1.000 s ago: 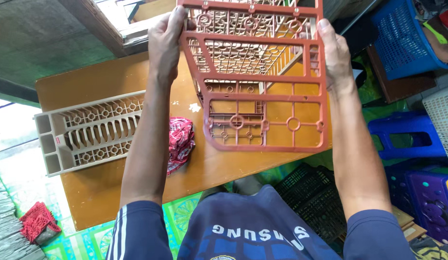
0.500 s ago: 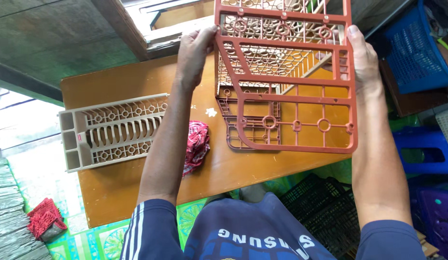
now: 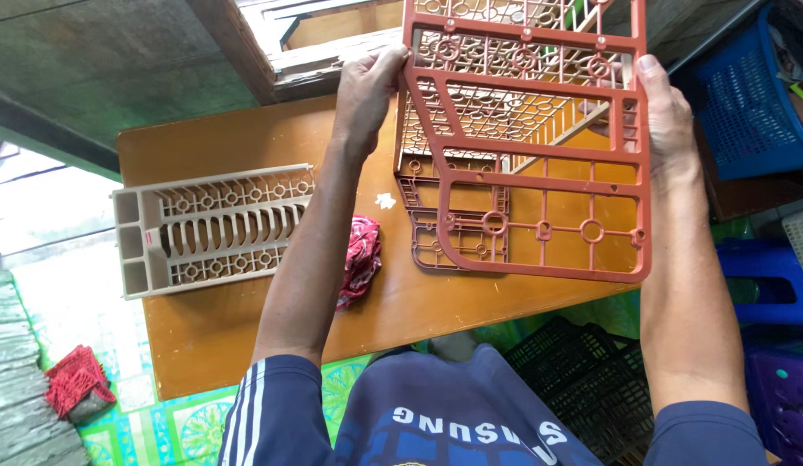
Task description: The person assembles a plastic dish rack by hand on a wooden table. They attach a red base frame to a beige upper rack, then insert a beige cutlery tray into the assembled unit.
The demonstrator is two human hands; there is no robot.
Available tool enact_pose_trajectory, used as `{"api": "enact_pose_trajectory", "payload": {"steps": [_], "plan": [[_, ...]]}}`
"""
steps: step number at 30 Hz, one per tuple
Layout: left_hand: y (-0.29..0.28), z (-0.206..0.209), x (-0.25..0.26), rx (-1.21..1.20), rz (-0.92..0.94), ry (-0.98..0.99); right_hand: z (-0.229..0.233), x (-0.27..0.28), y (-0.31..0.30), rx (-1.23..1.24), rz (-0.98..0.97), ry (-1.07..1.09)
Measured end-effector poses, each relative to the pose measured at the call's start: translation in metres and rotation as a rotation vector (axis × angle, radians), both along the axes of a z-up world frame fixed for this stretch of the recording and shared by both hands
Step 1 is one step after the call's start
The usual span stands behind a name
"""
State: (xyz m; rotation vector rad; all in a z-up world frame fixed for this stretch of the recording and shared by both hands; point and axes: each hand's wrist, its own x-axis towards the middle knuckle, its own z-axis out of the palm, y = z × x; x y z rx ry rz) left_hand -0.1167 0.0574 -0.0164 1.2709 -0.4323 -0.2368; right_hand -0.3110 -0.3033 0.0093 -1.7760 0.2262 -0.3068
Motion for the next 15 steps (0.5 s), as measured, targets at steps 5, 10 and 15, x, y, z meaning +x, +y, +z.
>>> {"api": "enact_pose_trajectory", "payload": {"steps": [5, 10, 15], "plan": [[0.019, -0.044, -0.011, -0.014, 0.184, -0.146, -0.013, -0.003, 0.007, 0.146, -0.157, 0.068], [0.072, -0.139, -0.023, 0.406, 0.376, -0.134, -0.034, -0.020, -0.003, 0.260, 0.149, -0.130], [0.150, -0.225, -0.047, 1.132, 0.723, -0.136, -0.121, -0.057, -0.035, 0.703, -0.126, -0.149]]}}
